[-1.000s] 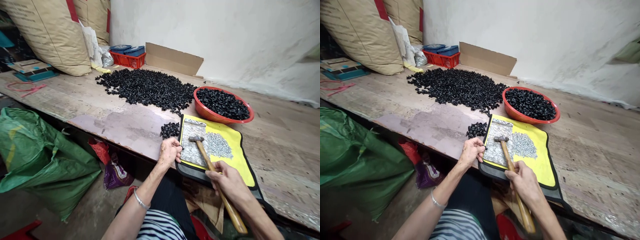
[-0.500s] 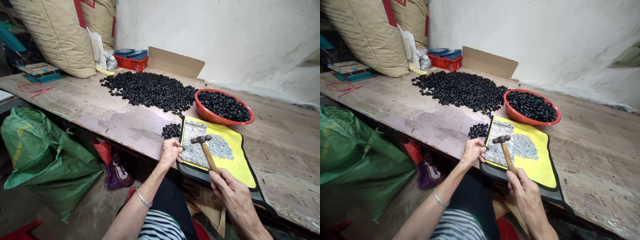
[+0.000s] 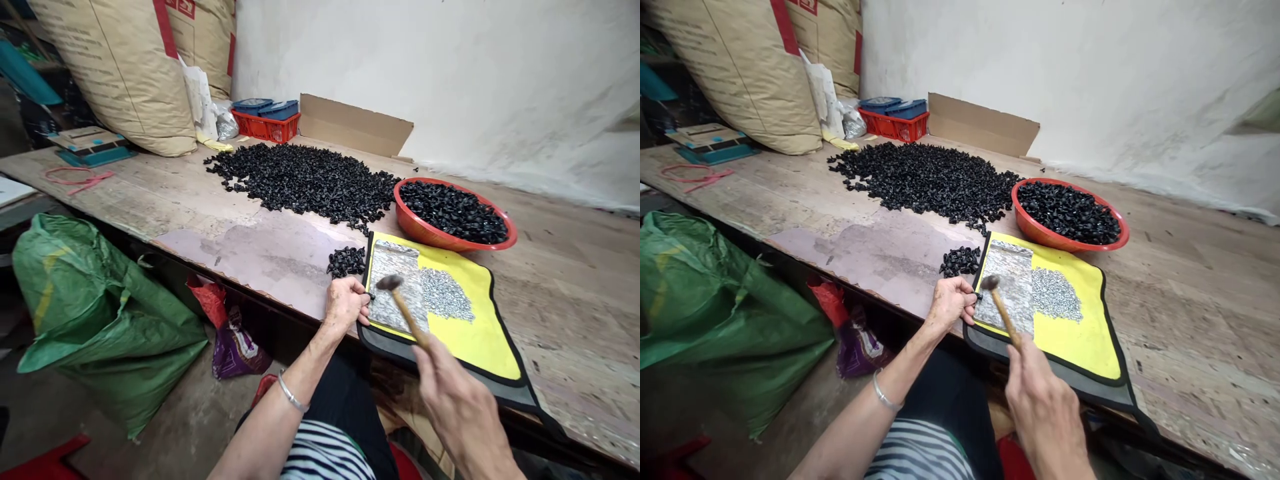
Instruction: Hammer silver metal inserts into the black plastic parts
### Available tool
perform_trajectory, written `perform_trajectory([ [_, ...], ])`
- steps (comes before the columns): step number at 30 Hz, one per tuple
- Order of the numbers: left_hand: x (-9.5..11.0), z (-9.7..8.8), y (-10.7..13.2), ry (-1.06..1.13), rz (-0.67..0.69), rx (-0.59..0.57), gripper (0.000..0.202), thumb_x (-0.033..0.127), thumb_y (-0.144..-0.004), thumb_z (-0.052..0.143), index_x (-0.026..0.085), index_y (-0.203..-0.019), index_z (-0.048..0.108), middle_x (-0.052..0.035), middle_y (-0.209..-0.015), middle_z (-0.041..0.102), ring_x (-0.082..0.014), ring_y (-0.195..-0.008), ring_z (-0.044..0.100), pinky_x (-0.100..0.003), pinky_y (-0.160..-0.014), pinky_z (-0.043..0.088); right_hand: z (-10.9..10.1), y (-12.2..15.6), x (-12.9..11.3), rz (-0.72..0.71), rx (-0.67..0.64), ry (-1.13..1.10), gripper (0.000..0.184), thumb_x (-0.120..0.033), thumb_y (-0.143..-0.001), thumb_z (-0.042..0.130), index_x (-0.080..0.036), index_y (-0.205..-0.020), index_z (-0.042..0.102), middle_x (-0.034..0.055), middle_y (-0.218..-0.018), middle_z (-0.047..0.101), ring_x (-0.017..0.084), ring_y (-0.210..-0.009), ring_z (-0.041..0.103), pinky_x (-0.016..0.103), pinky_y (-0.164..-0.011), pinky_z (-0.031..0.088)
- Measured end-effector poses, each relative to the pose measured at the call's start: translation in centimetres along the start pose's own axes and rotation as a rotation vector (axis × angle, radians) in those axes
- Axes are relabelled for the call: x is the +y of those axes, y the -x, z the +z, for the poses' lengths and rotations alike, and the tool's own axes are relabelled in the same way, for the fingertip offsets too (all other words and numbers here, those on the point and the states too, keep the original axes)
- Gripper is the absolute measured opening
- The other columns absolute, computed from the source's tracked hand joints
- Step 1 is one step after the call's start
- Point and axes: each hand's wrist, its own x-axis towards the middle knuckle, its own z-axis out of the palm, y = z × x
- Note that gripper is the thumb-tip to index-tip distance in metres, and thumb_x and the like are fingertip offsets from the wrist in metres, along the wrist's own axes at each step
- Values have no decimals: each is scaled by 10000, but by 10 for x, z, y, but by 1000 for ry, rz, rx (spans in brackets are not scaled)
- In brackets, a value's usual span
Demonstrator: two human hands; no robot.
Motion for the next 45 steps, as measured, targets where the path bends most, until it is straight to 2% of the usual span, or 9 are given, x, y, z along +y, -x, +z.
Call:
perform_trajectory([
  [3,0,0,0,-5,-2,1,148,18,-619,531,144,-569,472,58,-325,461,-101,-266,455,-211,-275,426,7,3,-3,-20,-144,116,391,-317,-926,296,-125,-997,629,57,-619,675,173,-383,577,261,-359,339],
  [6,0,0,0,5,-1,-6,142,20,-620,527,141,-571,473,55,-328,467,-99,-274,463,-213,-286,438,10,2,0,26,-190,98,351,-312,-921,326,-147,-1015,621,56,-664,688,166,-444,610,240,-392,351],
  [13,-3,-1,-4,11,-18,-20,133,57,-606,572,141,-573,475,53,-321,472,-95,-270,466,-199,-290,440,8,7,0,65,-81,94,343,-311,-906,362,-140,-1076,606,83,-832,717,163,-479,625,249,-417,375],
  [20,-5,-2,-5,24,-9,-33,134,52,-600,562,148,-569,473,60,-325,464,-95,-285,476,-190,-289,438,13,7,-3,64,-180,117,361,-326,-919,321,-147,-1017,618,66,-677,700,189,-446,617,260,-384,350],
  [23,-5,-2,-5,19,-11,-30,135,56,-615,571,147,-575,479,57,-328,465,-101,-289,484,-193,-289,434,8,3,2,104,-208,9,355,-351,-903,334,-169,-1038,608,74,-730,707,201,-513,645,265,-427,405],
  [29,-4,-2,-3,18,3,-35,148,34,-627,550,146,-567,473,61,-325,457,-91,-278,464,-187,-282,427,-4,-8,3,131,5,-71,442,-440,-885,331,-139,-1065,601,129,-913,703,226,-653,676,286,-556,484],
  [34,-2,-1,-1,11,-10,-23,153,32,-625,553,150,-565,476,69,-320,442,-90,-287,467,-177,-286,420,2,-9,-2,112,-155,33,360,-342,-878,362,-168,-1079,605,97,-830,719,227,-572,666,274,-431,426],
  [40,0,0,0,2,-24,-6,175,20,-615,557,153,-548,467,72,-317,432,-87,-286,462,-172,-288,416,11,0,1,79,-200,101,353,-314,-878,386,-178,-1132,589,89,-823,722,206,-506,643,271,-415,416],
  [45,-2,0,-1,16,-11,-15,168,4,-628,510,152,-556,475,66,-320,438,-96,-289,464,-188,-272,416,5,-1,4,53,-90,60,396,-349,-907,330,-136,-1096,605,113,-881,719,215,-566,666,277,-452,442],
])
